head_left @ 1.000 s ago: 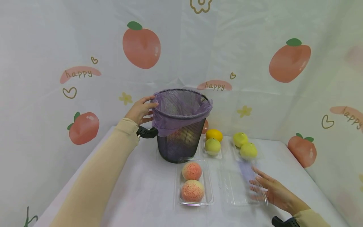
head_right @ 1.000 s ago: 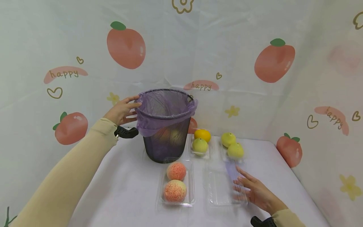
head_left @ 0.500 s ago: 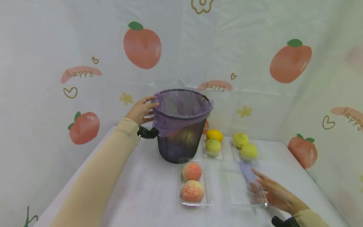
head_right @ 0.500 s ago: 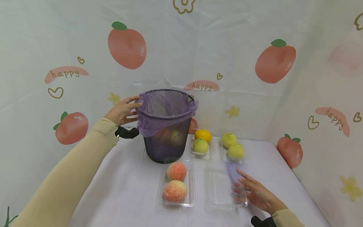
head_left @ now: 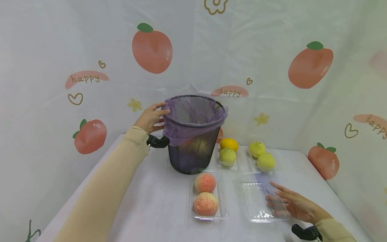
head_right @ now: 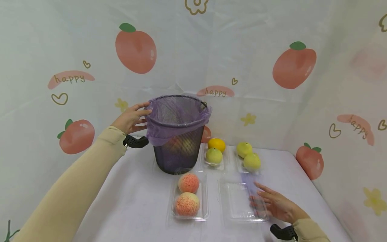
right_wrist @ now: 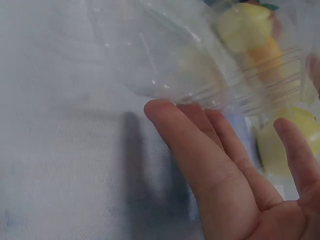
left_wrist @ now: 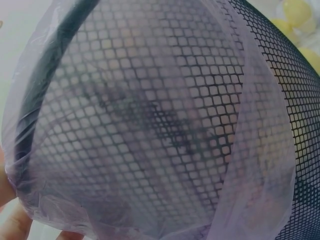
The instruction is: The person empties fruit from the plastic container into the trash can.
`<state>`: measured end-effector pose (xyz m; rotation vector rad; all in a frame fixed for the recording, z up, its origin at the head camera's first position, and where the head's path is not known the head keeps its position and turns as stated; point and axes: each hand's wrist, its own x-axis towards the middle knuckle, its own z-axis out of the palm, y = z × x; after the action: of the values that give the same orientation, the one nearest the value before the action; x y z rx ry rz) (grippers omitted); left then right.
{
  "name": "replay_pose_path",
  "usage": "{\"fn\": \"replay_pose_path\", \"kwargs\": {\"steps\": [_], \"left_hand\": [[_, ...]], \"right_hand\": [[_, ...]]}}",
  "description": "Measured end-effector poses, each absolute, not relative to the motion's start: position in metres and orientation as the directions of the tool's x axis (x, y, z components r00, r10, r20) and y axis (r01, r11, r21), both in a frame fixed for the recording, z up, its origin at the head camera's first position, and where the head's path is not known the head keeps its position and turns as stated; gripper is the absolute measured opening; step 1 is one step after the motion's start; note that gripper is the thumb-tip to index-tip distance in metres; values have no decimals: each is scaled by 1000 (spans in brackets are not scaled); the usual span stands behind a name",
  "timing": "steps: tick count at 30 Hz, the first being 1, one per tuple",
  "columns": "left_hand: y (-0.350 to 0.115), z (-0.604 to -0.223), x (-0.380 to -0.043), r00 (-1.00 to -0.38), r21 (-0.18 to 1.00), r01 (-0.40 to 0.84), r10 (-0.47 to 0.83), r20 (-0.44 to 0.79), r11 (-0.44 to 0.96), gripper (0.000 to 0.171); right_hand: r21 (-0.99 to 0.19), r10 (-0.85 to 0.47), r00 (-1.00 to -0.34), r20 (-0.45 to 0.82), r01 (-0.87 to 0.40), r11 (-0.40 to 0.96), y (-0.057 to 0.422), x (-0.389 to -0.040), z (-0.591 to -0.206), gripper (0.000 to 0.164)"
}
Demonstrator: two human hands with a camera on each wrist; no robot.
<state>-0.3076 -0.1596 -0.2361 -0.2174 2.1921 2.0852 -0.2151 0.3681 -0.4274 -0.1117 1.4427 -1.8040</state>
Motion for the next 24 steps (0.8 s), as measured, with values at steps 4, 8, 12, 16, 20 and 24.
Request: {"fn": "replay_pose_path", "kwargs": {"steps": [4, 8, 12, 16, 20, 24], "left_hand": [[-160, -237, -309, -984, 983, -179, -30, -178, 43, 57], [-160, -237, -308, -984, 984, -175, -28, -173, 43, 57], [-160, -236, -308, -984, 983, -175, -29, -174, 47, 57], [-161, -235, -308, -984, 983, -177, -26, -176, 52, 57], [-161, -236, -309, -984, 983, -177, -27, -176, 56, 57], [-161, -236, -308, -983, 982, -181, -34, -180, 51, 57]], "right_hand": [[-843, -619, -671, -409, 537, -25, 370, -216, -430, 41], [-836, -636, -661, -398, 547, -46, 371, -218, -432, 41], [-835, -647, -661, -380, 546, -67, 371, -219, -434, 40], [-837, -649, -666, -368, 541, -81, 370, -220, -435, 38], [-838, -633, -678, -375, 540, -82, 369, -220, -436, 37], [-838, -621, -684, -382, 540, -79, 367, -220, -435, 36]]}}
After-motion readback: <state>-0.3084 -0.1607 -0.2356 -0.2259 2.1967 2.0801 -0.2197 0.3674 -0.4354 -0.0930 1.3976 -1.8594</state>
